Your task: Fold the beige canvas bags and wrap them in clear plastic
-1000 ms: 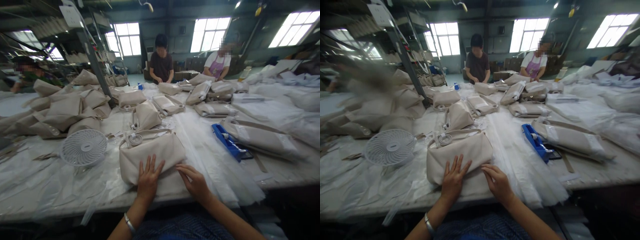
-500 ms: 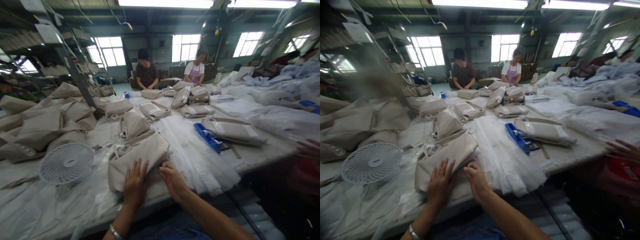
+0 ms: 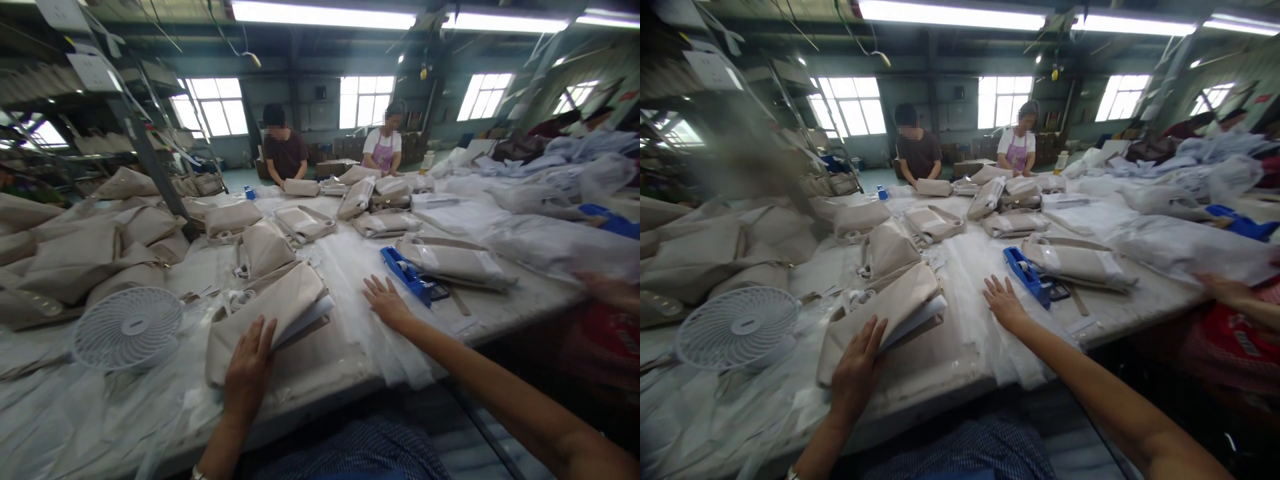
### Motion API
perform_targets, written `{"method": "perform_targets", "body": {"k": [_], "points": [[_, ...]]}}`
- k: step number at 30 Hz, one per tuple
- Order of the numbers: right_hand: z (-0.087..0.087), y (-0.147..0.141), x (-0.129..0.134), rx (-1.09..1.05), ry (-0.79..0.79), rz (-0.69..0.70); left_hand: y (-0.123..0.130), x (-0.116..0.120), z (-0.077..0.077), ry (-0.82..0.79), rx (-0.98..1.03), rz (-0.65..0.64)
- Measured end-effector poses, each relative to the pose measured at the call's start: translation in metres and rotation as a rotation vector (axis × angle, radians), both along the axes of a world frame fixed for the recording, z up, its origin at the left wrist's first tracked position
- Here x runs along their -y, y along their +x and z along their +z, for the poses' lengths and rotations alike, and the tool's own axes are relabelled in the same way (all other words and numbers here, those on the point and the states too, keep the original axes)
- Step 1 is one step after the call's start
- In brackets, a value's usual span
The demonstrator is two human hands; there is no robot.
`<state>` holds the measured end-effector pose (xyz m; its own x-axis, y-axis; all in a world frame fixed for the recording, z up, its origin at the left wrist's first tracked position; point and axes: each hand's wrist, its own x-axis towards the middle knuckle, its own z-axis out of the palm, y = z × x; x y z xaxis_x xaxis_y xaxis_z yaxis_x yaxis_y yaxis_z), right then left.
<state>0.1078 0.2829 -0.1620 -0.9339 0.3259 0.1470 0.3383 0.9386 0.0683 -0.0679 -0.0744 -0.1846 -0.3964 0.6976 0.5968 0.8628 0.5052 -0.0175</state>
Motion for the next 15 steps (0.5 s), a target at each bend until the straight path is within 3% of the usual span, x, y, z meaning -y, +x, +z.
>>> {"method": "perform_targets", "body": {"k": [4, 8, 10, 12, 15], "points": [[0.0, -0.007, -0.015, 0.0, 0.035, 0.059, 0.001, -0.002, 0.0, -0.013, 0.008, 0.006], [0.013, -0.008, -0.002, -0.197, -0.013, 0.106, 0.0, -0.002, 0.002, 0.013, 0.021, 0.011], [0.019, -0.005, 0.018, -0.391, -0.177, 0.142, -0.001, -0.002, 0.004, 0.039, 0.033, 0.023], [0.023, 0.003, 0.045, -0.498, -0.463, 0.173, 0.0, -0.003, 0.008, 0.07, 0.05, 0.038], [0.022, 0.017, 0.087, -0.319, -0.91, 0.263, 0.001, -0.006, 0.012, 0.103, 0.078, 0.055]]}}
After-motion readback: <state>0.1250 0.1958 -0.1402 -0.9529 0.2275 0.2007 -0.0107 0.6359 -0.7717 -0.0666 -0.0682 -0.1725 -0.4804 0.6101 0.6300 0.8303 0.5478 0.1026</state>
